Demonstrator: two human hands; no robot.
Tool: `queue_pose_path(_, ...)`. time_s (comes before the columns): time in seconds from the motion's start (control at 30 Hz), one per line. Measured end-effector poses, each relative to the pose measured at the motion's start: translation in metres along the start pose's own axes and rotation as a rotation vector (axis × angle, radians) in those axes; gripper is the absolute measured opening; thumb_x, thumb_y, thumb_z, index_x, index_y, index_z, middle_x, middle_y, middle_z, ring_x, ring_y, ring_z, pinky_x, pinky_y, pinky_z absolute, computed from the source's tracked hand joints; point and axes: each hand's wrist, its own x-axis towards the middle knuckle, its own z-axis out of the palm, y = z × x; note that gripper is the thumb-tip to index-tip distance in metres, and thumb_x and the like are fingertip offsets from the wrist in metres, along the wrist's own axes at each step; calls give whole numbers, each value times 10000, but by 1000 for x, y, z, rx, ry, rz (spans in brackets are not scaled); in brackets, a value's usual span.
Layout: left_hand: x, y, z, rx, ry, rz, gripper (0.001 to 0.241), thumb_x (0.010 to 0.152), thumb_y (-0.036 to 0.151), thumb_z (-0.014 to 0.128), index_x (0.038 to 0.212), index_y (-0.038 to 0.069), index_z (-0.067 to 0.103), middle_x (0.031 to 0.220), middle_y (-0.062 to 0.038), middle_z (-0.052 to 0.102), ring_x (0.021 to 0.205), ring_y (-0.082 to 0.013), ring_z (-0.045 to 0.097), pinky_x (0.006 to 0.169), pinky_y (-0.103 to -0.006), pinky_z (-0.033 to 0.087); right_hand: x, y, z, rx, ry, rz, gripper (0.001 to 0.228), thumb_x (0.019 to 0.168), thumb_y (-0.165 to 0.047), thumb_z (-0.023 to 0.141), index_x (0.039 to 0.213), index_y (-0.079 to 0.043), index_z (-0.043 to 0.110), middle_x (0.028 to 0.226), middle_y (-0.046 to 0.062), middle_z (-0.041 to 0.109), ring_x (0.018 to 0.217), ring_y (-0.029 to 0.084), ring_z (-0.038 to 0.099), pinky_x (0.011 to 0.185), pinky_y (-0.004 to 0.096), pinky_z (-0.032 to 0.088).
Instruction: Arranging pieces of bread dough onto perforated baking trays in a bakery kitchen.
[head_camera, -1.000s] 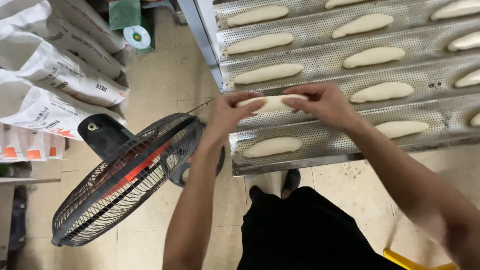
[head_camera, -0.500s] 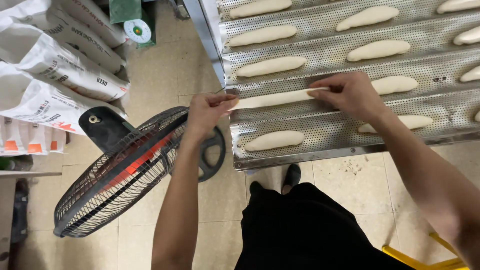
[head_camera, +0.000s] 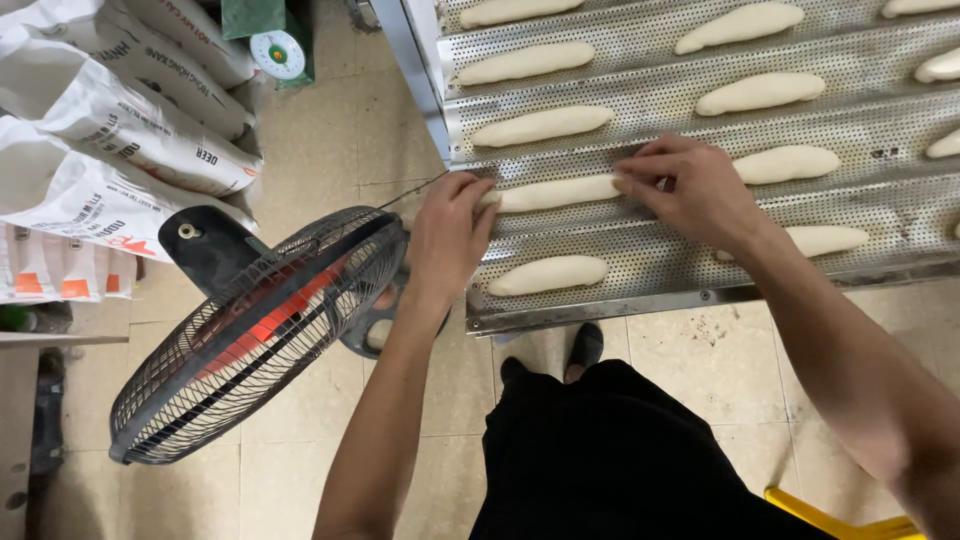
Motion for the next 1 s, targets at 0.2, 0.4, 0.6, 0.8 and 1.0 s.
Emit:
queue_pose_path(0.2,1,7,-4,-162,-102,-186,202,947,158,714,1098,33,762,1094,-138,703,965,-310,696,840,-395,553,-6,-3,2,61,44,28,246,955,-302,726,1108,-126,802,1207,99,736,948,236,736,833,378,621)
queue_pose_path(0.4,-13,33,-31,-363,-20,-247,240,954,206,733,1119,33,758,1039,-124,770,896,-221,754,809,-323,584,-28,-87,9,116,-125,-268,298,909,-329,717,1138,-147,775,1201,56,729,972,257,738,875,400,593)
queue_pose_path(0.6,-52,23,-19,-559,-176,-393,290,983,267,697,1148,31,738,985,-116,795,885,-149,770,781,-301,596,-21,-116,52,7,-36,-642,355,772,-202,753,1109,-91,765,1091,114,721,1013,348,697,903,445,560)
queue_pose_path(0.8,-42,39,-8,-491,-450,-562,396,1084,387,581,1177,55,774,846,-151,772,819,-191,740,752,-323,557,-34,-101,17,158,-104,-556,279,859,-268,769,1096,-121,775,1138,91,758,1031,292,721,916,408,585)
queue_pose_path(1.0,-38,47,-5,-417,-445,-509,445,789,342,827,1129,58,782,937,-110,804,832,-146,769,749,-307,591,-48,-75,20,87,-65,-378,438,788,-287,806,1184,-104,767,1165,131,742,1026,307,710,877,420,573)
